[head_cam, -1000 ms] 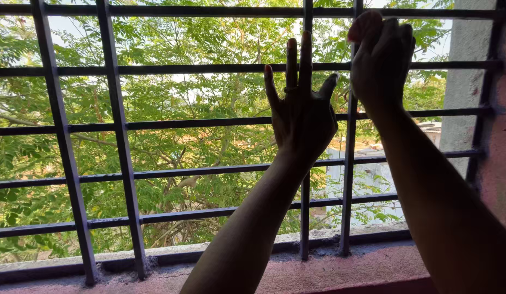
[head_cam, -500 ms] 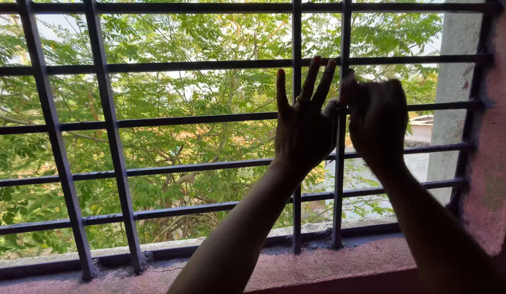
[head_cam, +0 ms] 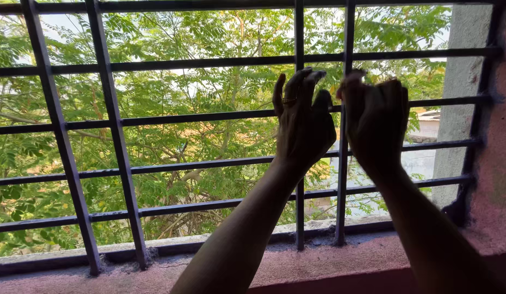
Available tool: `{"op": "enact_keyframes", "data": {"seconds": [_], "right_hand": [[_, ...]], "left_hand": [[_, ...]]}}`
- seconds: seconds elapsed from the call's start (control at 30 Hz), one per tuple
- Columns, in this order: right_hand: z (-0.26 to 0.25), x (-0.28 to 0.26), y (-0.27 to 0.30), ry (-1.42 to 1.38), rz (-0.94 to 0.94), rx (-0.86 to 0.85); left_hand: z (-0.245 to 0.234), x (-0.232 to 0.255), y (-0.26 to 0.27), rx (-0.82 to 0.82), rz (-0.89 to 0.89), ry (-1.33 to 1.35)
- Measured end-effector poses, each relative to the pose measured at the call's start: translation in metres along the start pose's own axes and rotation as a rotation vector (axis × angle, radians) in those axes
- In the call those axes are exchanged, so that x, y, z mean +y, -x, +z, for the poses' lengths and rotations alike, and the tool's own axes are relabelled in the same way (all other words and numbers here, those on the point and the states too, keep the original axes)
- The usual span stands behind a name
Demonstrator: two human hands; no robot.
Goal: The person rinses a cloth in a bucket of water and wipes the metal bars of a window grill by hand, moving along the horizontal and vertical bars to clean the surfaces.
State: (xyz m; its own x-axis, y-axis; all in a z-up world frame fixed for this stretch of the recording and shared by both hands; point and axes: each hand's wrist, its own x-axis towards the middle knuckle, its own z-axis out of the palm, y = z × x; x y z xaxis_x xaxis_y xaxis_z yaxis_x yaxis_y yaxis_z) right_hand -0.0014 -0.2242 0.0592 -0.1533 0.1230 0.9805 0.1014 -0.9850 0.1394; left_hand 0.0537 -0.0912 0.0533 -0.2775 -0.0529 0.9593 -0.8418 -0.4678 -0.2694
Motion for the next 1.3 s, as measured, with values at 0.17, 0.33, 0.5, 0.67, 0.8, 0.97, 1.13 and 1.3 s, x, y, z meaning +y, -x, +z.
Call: {"op": "enact_keyframes", "data": {"seconds": [0.17, 0.33, 0.5, 0.67, 0.8, 0.97, 1.13, 1.3], "right_hand": [[0.022, 0.022, -0.034, -0.174, 0.239, -0.17], [0.009, -0.016, 0.002, 0.271, 0.174, -0.022], [-0.028, -0.045, 0.038, 0.068, -0.062, 0.052], [-0.064, -0.054, 0.068, -0.213, 0.301, -0.384], [-0.064, -0.064, 0.07, -0.058, -0.168, 0.043], [-0.011, -0.044, 0.05, -0.286, 0.13, -0.055], [-0.019, -0.052, 0.072, -0.233, -0.056, -0.06], [-0.028, -0.064, 0.085, -0.051, -0.07, -0.035]], "left_hand": [[0.001, 0.001, 0.002, 0.052, 0.015, -0.024], [0.002, 0.005, 0.002, 0.08, -0.063, -0.046], [-0.003, 0.004, 0.005, 0.046, -0.055, -0.087], [-0.004, 0.003, 0.008, 0.051, -0.035, -0.099], [-0.004, 0.002, 0.007, 0.05, -0.041, -0.082], [0.0, -0.002, 0.01, 0.068, -0.021, -0.045], [-0.004, -0.007, 0.018, 0.013, -0.038, -0.142], [-0.002, -0.01, 0.022, 0.026, -0.035, -0.129]]}}
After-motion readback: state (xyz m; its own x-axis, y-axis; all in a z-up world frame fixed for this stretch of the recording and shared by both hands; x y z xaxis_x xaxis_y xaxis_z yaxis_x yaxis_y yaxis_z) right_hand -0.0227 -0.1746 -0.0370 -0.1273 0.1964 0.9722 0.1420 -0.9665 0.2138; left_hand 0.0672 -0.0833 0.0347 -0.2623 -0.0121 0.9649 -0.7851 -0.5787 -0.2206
